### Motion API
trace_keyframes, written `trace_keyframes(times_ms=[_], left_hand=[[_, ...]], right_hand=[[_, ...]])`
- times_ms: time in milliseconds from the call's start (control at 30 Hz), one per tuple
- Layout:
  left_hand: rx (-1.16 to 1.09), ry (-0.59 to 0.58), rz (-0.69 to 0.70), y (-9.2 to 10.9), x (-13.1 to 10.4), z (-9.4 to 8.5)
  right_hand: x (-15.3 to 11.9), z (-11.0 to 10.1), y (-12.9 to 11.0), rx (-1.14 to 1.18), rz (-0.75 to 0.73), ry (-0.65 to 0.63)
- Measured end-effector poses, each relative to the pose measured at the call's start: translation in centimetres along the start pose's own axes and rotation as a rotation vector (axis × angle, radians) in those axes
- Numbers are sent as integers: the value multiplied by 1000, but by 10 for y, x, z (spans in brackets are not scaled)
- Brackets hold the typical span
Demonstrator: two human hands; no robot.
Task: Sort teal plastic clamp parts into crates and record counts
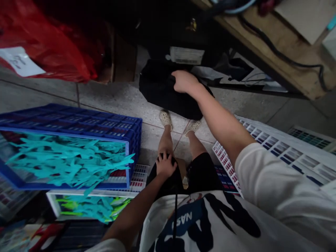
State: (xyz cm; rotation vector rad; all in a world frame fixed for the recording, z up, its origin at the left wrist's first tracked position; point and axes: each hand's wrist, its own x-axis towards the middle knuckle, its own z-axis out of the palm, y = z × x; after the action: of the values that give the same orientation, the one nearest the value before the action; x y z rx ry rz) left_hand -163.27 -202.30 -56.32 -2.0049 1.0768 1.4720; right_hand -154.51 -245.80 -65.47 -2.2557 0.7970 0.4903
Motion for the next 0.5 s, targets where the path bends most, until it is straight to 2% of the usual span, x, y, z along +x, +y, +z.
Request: trace_keyframes(times_ms=[67,133,233,300,400,433,500], left_hand=[[-35,20,2,-4,0,-3],[-68,48,9,-7,0,-5],[-120,85,19,-11,0,-8],[-165,88,12,-13,0,-8],[-240,70,-7,-15,-2,-7],[-267,66,-10,-15,-3,-5],[-326,60,-14,-15,-6,-1]], right_hand=[[42,8,-8,0,-33,-34],[74,24,-10,-3,-31,-62],[91,53,-13,-56,37,-42],[80,71,-20,-103,86,37],[34,100,-38,-120,75,174],[12,111,-45,-119,50,182],[-34,135,-54,-140,-4,79]])
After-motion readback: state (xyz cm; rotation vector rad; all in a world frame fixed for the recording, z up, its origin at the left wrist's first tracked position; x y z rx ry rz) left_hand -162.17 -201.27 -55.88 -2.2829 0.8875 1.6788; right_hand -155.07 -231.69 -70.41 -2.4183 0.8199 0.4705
